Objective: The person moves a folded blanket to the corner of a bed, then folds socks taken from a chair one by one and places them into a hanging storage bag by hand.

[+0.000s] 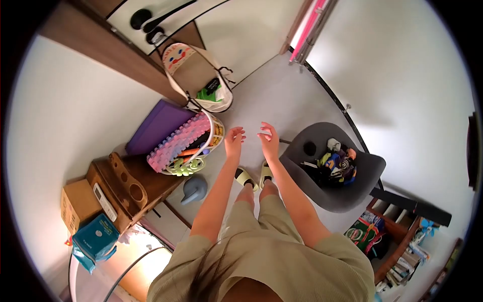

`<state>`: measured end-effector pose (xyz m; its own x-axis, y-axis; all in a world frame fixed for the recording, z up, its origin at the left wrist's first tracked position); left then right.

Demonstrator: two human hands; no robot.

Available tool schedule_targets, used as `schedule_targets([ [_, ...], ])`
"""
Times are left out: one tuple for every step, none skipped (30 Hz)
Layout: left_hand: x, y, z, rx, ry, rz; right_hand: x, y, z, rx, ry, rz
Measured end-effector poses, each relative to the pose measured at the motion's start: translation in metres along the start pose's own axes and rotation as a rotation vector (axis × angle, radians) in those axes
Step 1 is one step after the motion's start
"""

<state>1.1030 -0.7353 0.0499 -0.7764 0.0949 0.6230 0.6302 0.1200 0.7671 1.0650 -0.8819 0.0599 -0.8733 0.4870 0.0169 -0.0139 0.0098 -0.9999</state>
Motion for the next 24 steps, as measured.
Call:
schedule_targets([
  [0.000, -0.004, -0.009, -0.020, -0.020, 0.005, 0.002, 0.001, 0.010, 0.012, 0.013, -0.004],
  [0.001, -0.009, -0.018, -0.050, -0.049, 0.008, 0.004, 0.003, 0.020, -0.013, 0.035, -0.007],
  [0.004, -0.013, -0.028, -0.081, -0.078, 0.013, 0.008, 0.007, 0.031, -0.038, 0.058, -0.012],
  [0.007, -0.017, -0.039, -0.109, -0.108, 0.018, 0.010, 0.010, 0.044, -0.062, 0.081, -0.016],
  [0.009, -0.021, -0.051, -0.132, -0.130, 0.027, 0.012, 0.012, 0.058, -0.060, 0.105, -0.007],
  [0.012, -0.025, -0.063, -0.158, -0.153, 0.036, 0.013, 0.012, 0.071, -0.059, 0.131, 0.000],
  [0.015, -0.030, -0.075, -0.185, -0.176, 0.047, 0.016, 0.012, 0.085, -0.059, 0.158, 0.005],
  [0.019, -0.035, -0.087, -0.211, -0.196, 0.062, 0.020, 0.013, 0.099, -0.064, 0.180, -0.004],
  [0.023, -0.038, -0.100, -0.237, -0.217, 0.077, 0.023, 0.013, 0.113, -0.070, 0.202, -0.012],
  [0.027, -0.043, -0.113, -0.263, -0.238, 0.091, 0.027, 0.013, 0.127, -0.077, 0.224, -0.020],
  [0.029, -0.049, -0.124, -0.282, -0.258, 0.089, 0.030, 0.015, 0.141, -0.060, 0.233, -0.020],
  [0.031, -0.056, -0.135, -0.299, -0.277, 0.086, 0.034, 0.020, 0.156, -0.042, 0.240, -0.021],
  [0.032, -0.065, -0.146, -0.314, -0.294, 0.085, 0.037, 0.024, 0.171, -0.024, 0.244, -0.023],
  [0.035, -0.074, -0.156, -0.312, -0.302, 0.087, 0.042, 0.027, 0.186, -0.035, 0.267, 0.005],
  [0.040, -0.082, -0.167, -0.311, -0.310, 0.090, 0.048, 0.029, 0.202, -0.031, 0.291, -0.004],
  [0.044, -0.091, -0.179, -0.308, -0.318, 0.092, 0.053, 0.030, 0.218, -0.026, 0.313, -0.012],
  [0.049, -0.100, -0.192, -0.326, -0.328, 0.107, 0.057, 0.031, 0.234, -0.021, 0.333, -0.017],
  [0.053, -0.111, -0.204, -0.345, -0.335, 0.122, 0.063, 0.034, 0.251, -0.035, 0.355, -0.031],
  [0.058, -0.120, -0.214, -0.365, -0.341, 0.139, 0.069, 0.037, 0.267, -0.008, 0.379, -0.035],
  [0.061, -0.133, -0.225, -0.359, -0.359, 0.161, 0.075, 0.040, 0.284, 0.016, 0.403, -0.040],
  [0.066, -0.141, -0.237, -0.389, -0.379, 0.174, 0.081, 0.042, 0.300, 0.040, 0.428, -0.044],
  [0.072, -0.149, -0.249, -0.420, -0.399, 0.188, 0.088, 0.045, 0.317, 0.072, 0.438, -0.080],
  [0.077, -0.158, -0.261, -0.450, -0.420, 0.203, 0.093, 0.047, 0.331, 0.065, 0.457, -0.080],
  [0.081, -0.168, -0.272, -0.461, -0.436, 0.214, 0.098, 0.052, 0.346, 0.060, 0.475, -0.080],
])
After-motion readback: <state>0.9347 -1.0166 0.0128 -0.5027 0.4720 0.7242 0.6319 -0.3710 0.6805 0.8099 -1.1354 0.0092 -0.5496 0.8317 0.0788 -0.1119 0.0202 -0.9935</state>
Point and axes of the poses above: each hand's wrist, its own x-axis away from the middle knuckle, its own z-axis out of the back of the hand, y = z × x, the point moved 6 cm from there along -x, towards the middle knuckle, and after that the axes turned 10 degrees about z, right-handed, at the moved point
